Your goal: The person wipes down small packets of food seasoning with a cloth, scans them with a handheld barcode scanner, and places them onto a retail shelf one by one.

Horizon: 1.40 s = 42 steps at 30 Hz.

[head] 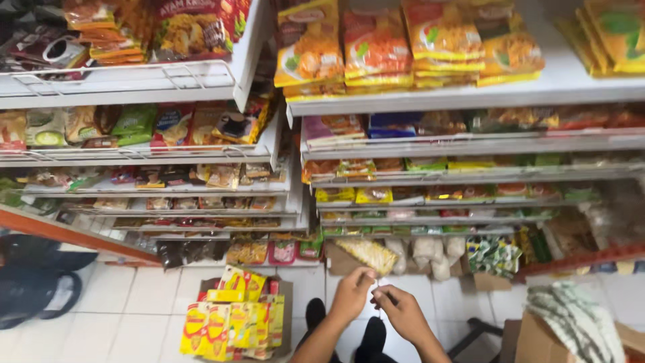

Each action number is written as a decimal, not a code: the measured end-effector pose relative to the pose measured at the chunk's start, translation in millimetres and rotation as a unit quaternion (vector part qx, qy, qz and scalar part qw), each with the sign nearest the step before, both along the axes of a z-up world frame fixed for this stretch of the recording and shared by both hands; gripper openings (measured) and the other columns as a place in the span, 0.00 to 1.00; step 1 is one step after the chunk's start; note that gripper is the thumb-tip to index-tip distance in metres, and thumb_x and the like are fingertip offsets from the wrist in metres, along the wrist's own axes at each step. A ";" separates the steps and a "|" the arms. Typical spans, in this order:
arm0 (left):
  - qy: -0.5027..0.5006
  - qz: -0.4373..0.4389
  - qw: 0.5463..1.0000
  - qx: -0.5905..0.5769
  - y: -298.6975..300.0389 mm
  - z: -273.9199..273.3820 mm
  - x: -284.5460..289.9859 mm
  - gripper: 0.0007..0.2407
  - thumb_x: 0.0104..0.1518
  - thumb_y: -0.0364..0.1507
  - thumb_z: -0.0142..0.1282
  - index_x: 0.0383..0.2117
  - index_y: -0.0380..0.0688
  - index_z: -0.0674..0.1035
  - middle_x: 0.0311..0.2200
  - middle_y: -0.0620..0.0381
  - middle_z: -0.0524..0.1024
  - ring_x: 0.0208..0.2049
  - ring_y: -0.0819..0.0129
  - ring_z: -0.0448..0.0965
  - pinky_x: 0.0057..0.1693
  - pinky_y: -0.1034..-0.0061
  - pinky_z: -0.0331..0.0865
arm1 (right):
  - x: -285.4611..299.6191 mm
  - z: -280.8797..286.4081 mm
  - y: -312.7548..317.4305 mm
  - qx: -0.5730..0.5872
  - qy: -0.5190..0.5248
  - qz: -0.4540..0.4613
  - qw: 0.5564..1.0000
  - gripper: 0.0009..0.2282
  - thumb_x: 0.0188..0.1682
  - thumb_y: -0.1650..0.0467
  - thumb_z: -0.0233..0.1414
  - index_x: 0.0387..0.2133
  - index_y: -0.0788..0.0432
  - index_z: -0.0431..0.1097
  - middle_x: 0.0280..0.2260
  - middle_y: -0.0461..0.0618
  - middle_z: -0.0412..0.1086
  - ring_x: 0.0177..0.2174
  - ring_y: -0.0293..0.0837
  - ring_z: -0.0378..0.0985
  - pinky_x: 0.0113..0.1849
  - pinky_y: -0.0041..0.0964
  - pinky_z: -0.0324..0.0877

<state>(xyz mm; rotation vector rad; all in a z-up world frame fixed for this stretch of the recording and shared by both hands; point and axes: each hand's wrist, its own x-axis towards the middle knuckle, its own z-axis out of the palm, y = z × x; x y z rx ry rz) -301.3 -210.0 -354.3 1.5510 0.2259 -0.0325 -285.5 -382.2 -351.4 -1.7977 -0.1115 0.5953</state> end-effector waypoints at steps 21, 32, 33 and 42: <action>0.186 -0.193 0.963 -0.042 -113.1 -29.4 -177.4 0.14 0.66 0.34 0.47 0.42 0.34 0.80 0.38 0.51 0.83 0.37 0.66 0.82 0.45 0.73 0.72 | -245.9 51.9 -143.2 -0.072 -0.133 -0.187 0.971 0.08 0.52 0.69 0.54 0.37 0.63 0.76 0.32 0.47 0.78 0.33 0.40 0.80 0.39 0.35 0.73; 0.158 -0.336 0.928 0.034 -270.9 -19.6 -180.3 0.12 0.64 0.33 0.51 0.41 0.36 0.80 0.36 0.52 0.83 0.36 0.69 0.83 0.46 0.76 0.73 | -314.3 -27.5 -336.0 -0.048 -0.002 -0.412 0.910 0.08 0.54 0.69 0.52 0.39 0.62 0.75 0.30 0.45 0.77 0.30 0.35 0.78 0.36 0.31 0.73; 0.166 -0.341 0.924 0.050 -293.5 -23.8 -174.0 0.12 0.64 0.33 0.51 0.41 0.37 0.80 0.36 0.52 0.83 0.36 0.70 0.83 0.46 0.76 0.73 | -313.0 -35.1 -359.1 -0.038 0.001 -0.430 0.902 0.08 0.54 0.69 0.52 0.39 0.62 0.75 0.30 0.45 0.77 0.30 0.36 0.78 0.35 0.31 0.73; 0.188 -0.309 0.902 0.237 -488.0 -86.8 -182.2 0.28 0.61 0.42 0.56 0.61 0.36 0.64 0.53 0.37 0.73 0.49 0.49 0.79 0.52 0.61 0.73 | -282.2 -155.8 -587.3 -0.055 0.041 -0.426 0.902 0.08 0.56 0.70 0.49 0.39 0.63 0.75 0.31 0.50 0.76 0.30 0.39 0.78 0.36 0.35 0.74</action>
